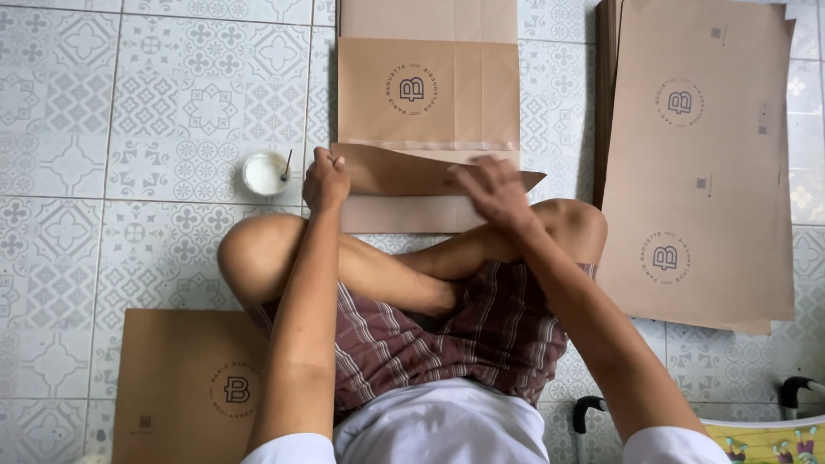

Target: The person sits on the floor and uses a small brush to apply adhesive from a white bowl onto the edges of flat brown paper sheets. They fold the sheets along pre-scored lines to form paper bags, pressing the glued seams to secure them. The person repeats this process with multiple sheets, stacking the finished bags.

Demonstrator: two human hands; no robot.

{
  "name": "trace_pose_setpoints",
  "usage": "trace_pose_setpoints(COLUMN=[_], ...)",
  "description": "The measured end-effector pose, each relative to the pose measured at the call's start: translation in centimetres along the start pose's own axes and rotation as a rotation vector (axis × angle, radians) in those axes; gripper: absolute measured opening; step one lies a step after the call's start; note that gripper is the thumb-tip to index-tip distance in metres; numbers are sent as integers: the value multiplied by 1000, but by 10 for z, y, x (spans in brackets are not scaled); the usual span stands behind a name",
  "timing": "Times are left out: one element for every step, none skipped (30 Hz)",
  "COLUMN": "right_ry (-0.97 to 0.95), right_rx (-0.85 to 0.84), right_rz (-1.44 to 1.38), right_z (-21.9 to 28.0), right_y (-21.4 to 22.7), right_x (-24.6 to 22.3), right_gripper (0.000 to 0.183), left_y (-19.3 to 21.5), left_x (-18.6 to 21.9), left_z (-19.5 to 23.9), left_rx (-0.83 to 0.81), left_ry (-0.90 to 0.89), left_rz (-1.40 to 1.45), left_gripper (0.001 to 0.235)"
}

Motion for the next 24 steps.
trace_pose_setpoints(right_ry=[-7, 111, 230, 232, 243, 252, 251, 221, 191, 194, 176, 154, 152, 133, 113, 109, 68, 28, 24, -68, -161, -167, -304, -435], right_rx=[-7, -85, -161, -164, -207, -256, -267, -377, -486, -488, -531, -581, -590, -607, -625, -628, -678, -730, -736, -795, -852, -855, -778, -699], right_rz=[-1, -87, -174, -179, -185, -193, -200, -194, -186, -187, -214, -249, -257, -260, -263, -267, -284, -301, -305, -342, -379, -377, -347, -318], right_z=[-11, -24, -34, -39, -42, -41, -32, -28, -22, -22, -21, -15, -10, -8, -4, -6, -6, -3, -8, -14, -19, -15, -15, -14], right_y=[6, 6, 8, -1, -12, -22, -29, -49, -68, -71, -75, -78, -82, -88, -94, -95, -99, -102, -99, -100, -102, -105, -106, -107], right_x=[-18, -42, -66, -63, -60, -60, -57, -51, -44, -43, -41, -43, -42, -39, -36, -35, -32, -30, -31, -24, -16, -2, 25, 52], right_gripper=[44, 33, 26, 26, 29, 33, 33, 43, 56, 56, 58, 60, 60, 61, 62, 62, 64, 66, 66, 64, 63, 63, 59, 57], left_y=[-7, -12, -17, -18, -18, -22, -31, -37, -44, -45, -51, -59, -57, -54, -50, -51, -52, -54, -57, -60, -62, -66, -67, -67], left_x=[-9, -15, -22, -25, -28, -33, -40, -45, -50, -50, -50, -54, -50, -44, -37, -37, -35, -33, -37, -39, -40, -41, -43, -46], left_z=[-1, -5, -10, -15, -21, -21, -24, -32, -40, -46, -52, -52, -51, -53, -56, -59, -62, -62, -63, -68, -72, -73, -75, -76], left_rx=[-10, 2, 15, 14, 14, 7, -2, -10, -18, -17, -64, -118, -125, -127, -129, -134, -132, -131, -138, -143, -147, -154, -123, -91], left_ry=[2, 6, 11, 17, 16, 20, 29, 28, 27, 30, 23, 23, 32, 17, 2, 4, -5, -14, -9, -9, -9, -12, -2, 10], left_rz=[-3, -14, -25, -24, -19, -13, -12, 0, 11, 13, 43, 69, 68, 81, 95, 92, 95, 98, 97, 86, 75, 75, 80, 85], left_gripper=[27, 26, 25, 25, 25, 26, 26, 26, 26, 26, 39, 55, 55, 58, 63, 63, 65, 68, 68, 66, 65, 65, 63, 61])
Point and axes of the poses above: each hand's wrist, its own z-axis away from the middle knuckle, its own y-axis out of the back of the hand, x = y × z, the point moved 9 cm from there along -z, towards the middle knuckle, and after that the axes turned 15 degrees about -y, right-handed, at the moved point
